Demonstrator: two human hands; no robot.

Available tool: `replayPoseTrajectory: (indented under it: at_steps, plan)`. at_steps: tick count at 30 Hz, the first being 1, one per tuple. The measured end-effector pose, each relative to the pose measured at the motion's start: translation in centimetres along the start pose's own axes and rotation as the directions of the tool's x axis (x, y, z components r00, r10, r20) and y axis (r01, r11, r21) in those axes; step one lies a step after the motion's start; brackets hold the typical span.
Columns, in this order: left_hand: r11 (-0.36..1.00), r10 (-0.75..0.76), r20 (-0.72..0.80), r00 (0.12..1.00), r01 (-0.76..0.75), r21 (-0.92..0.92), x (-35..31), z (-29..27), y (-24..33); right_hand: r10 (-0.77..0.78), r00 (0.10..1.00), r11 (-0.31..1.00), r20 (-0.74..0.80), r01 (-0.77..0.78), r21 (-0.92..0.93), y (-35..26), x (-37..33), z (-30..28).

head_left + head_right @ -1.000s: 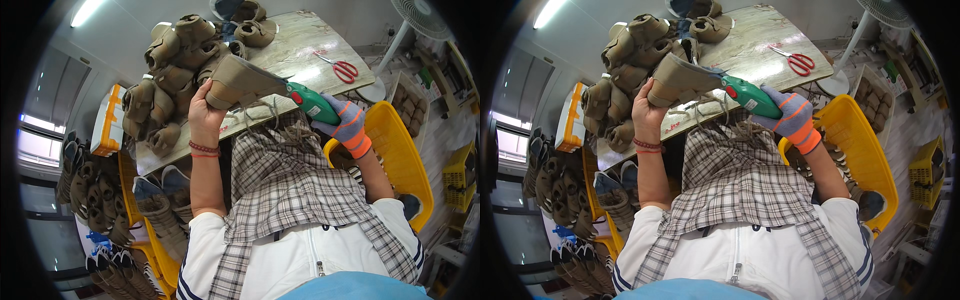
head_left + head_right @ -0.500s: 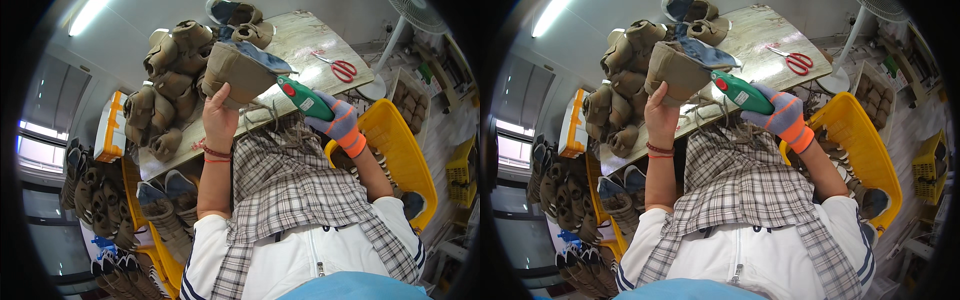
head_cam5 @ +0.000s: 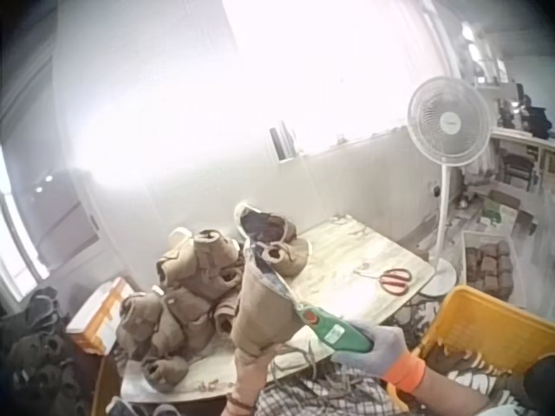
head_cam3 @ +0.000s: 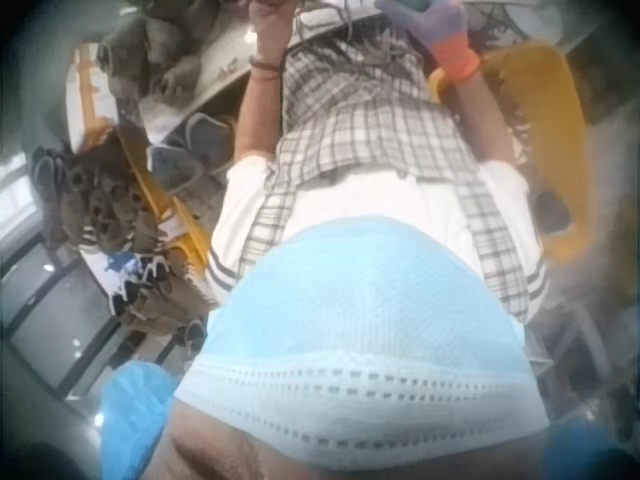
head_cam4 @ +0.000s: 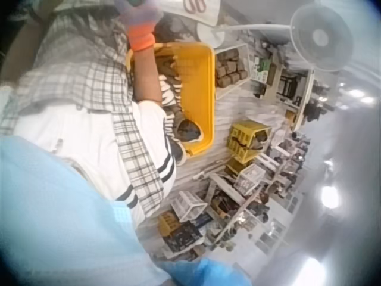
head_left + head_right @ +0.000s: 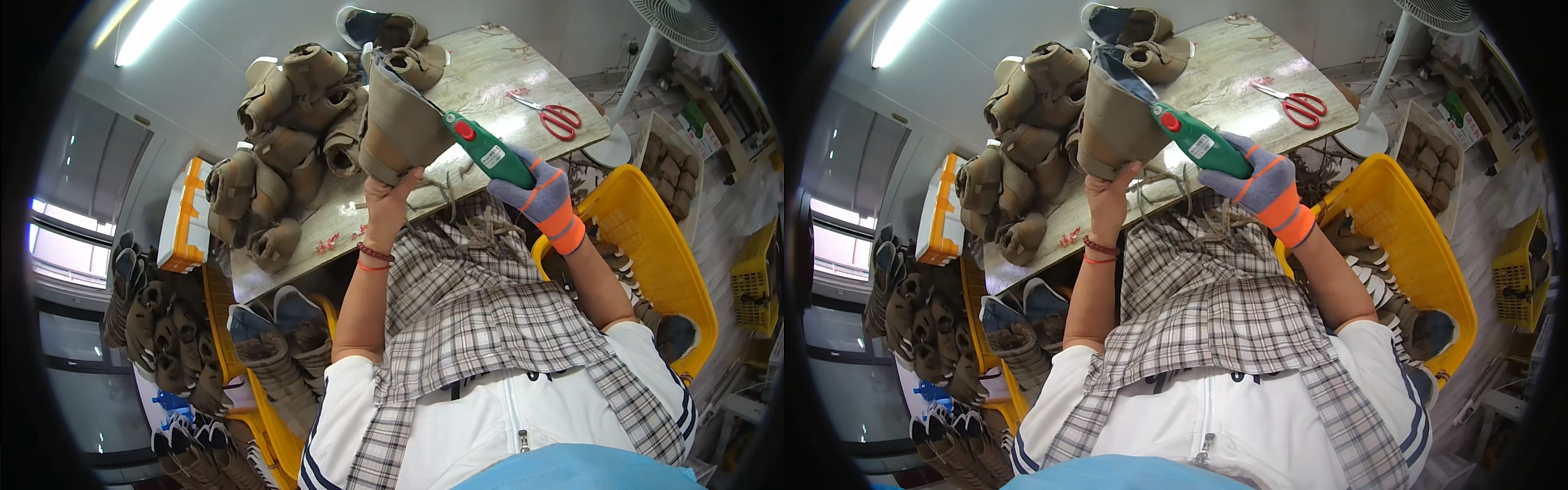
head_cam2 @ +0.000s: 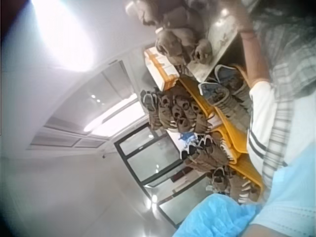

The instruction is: The person trims the edges of a shoe using a handheld electric cutter, then switches to scissors to trim the interior lining. The person handles multiple shoes, placing trimmed pieces on the table.

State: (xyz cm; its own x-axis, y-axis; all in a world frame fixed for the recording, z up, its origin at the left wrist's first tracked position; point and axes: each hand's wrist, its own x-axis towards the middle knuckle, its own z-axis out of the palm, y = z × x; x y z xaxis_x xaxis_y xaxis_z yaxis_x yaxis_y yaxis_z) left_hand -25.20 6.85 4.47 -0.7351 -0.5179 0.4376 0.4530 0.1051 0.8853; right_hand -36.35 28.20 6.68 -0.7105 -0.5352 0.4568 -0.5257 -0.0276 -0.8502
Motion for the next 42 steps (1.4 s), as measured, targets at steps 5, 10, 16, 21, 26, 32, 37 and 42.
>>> replayPoseTrajectory:
  at_steps: [5, 10, 16, 21, 26, 32, 37, 42]
  plan:
    - [0.896, 0.164, 0.145, 0.976, -0.209, 0.392, 0.3, -0.9, -0.4, 0.003, 1.000, 1.000, -0.013, -0.003, -0.015, 0.4, -0.3, -0.2]
    - [0.639, 0.280, 0.347, 0.895, -0.444, 0.629, 0.5, -1.7, -1.3, 0.038, 0.999, 0.999, -0.037, -0.039, -0.014, 0.2, -0.2, -0.2]
    - [0.337, 0.258, 0.486, 0.835, -0.549, 0.765, -0.2, -1.4, -1.5, 0.210, 0.977, 0.972, -0.022, -0.206, 0.116, -0.8, -0.1, 0.0]
    - [0.222, 0.198, 0.578, 0.791, -0.611, 0.760, -0.6, -0.9, -1.7, 0.352, 0.936, 0.908, 0.009, -0.344, 0.240, -0.6, 0.3, -0.4]
    - [0.220, 0.052, 0.591, 0.805, -0.587, 0.779, -1.2, -0.8, -1.7, 0.399, 0.915, 0.856, 0.057, -0.394, 0.336, -0.9, 0.6, -0.8]
    - [0.175, 0.183, 0.644, 0.743, -0.669, 0.722, -1.7, -0.1, -2.2, 0.398, 0.916, 0.820, 0.052, -0.380, 0.428, -1.2, 0.9, -1.0]
    - [0.302, 0.173, 0.636, 0.752, -0.655, 0.692, -3.0, 0.5, -2.5, 0.369, 0.928, 0.824, 0.048, -0.350, 0.445, -1.6, 1.3, -1.5]
    - [0.885, 0.119, 0.338, 0.934, -0.254, 0.391, -4.8, 1.8, -0.9, 0.316, 0.943, 0.880, -0.105, -0.250, 0.403, 0.4, 1.1, -1.5]
